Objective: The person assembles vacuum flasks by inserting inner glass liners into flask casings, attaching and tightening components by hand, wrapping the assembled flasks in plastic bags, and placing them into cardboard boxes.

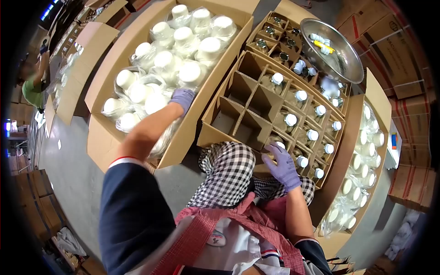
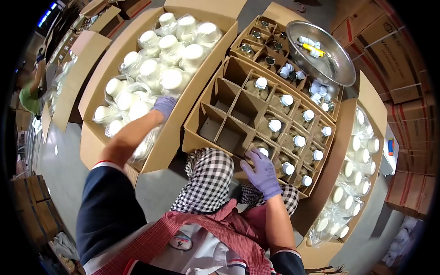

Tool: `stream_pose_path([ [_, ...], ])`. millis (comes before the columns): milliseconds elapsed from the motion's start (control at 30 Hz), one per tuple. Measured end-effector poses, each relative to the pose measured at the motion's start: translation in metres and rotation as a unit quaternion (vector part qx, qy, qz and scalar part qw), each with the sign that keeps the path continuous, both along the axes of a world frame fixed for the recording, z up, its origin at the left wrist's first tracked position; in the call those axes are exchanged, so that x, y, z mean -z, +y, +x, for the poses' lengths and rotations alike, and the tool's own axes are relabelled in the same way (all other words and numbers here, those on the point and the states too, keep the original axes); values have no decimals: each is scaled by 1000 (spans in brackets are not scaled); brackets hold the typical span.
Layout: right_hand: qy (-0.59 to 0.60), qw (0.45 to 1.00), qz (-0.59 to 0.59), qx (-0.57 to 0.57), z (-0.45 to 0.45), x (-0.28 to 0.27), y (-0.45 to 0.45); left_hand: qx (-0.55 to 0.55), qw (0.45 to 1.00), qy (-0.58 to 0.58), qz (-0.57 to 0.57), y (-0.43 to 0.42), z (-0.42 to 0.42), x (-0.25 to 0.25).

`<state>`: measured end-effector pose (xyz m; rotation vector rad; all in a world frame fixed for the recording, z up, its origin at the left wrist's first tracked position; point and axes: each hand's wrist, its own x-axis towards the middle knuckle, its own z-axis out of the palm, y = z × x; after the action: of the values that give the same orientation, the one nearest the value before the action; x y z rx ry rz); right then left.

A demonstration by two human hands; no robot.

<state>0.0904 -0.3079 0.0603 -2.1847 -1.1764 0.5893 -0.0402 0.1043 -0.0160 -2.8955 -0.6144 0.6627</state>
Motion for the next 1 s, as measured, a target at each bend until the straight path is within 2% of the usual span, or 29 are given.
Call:
stream_pose_path([
  [33, -2, 1000, 7, 4, 2, 1, -6, 51, 998, 29, 32, -2, -2, -33],
  [100, -6, 1000, -6, 11, 0, 0, -20, 84, 996, 26, 20, -15, -7, -155],
  [167, -6, 1000, -20, 13, -4, -6, -25, 160, 983, -83, 37, -11, -28, -245],
  [233, -14, 1000, -21, 12, -8, -4, -30, 174, 977, -105, 70, -37, -47, -330],
  [300, -12, 1000, -6, 12, -15, -11, -39, 192, 961, -169, 109, -71, -72, -391],
  [367, 135, 968, 199, 71, -32, -27, -59, 212, 949, -207, 111, -99, -93, -423],
  [433, 214, 924, 312, 63, -41, -78, -98, 94, 949, -299, -45, -137, -112, -438],
  [467, 222, 908, 350, 70, -51, -124, -119, 61, 911, -360, -193, -143, -121, -423],
  [500, 187, 914, 356, 56, -59, -166, -144, -11, 806, -415, -423, -162, -125, -399],
  [533, 107, 923, 364, 64, -72, -196, -169, -75, 687, -432, -579, -187, -126, -378],
  [567, 22, 926, 367, 79, -86, -225, -195, -63, 615, -413, -669, -197, -121, -345],
  [600, -61, 923, 368, 100, -99, -254, -220, -101, 499, -416, -753, -226, -114, -310],
  [700, -105, 935, 333, 54, -133, -313, -236, -140, 553, -286, -770, -306, -73, -217],
  [733, -99, 943, 316, 26, -144, -325, -229, -41, 584, -334, -738, -307, -65, -204],
  [767, -218, 952, 212, 39, -151, -320, -211, 19, 555, -378, -740, -313, -66, -228],
  [800, -263, 940, 209, 56, -141, -288, -195, 79, 521, -419, -739, -320, -67, -253],
  [833, -307, 926, 205, 76, -132, -256, -179, 94, 432, -449, -776, -339, -82, -308],
  [867, -226, 948, 207, 87, -132, -257, -165, 221, 551, -495, -634, -347, -79, -324],
  [900, -227, 947, 211, 87, -118, -257, -161, 339, 640, -517, -456, -350, -69, -338],
  [933, -158, 928, 328, 85, -97, -254, -158, 492, 662, -519, -224, -350, -55, -352],
  [967, -61, 900, 420, 100, -99, -267, -149, 359, 775, -371, -364, -349, -54, -378],
  [1000, 30, 851, 513, 107, -99, -279, -140, 345, 807, -414, -243, -335, -30, -388],
])
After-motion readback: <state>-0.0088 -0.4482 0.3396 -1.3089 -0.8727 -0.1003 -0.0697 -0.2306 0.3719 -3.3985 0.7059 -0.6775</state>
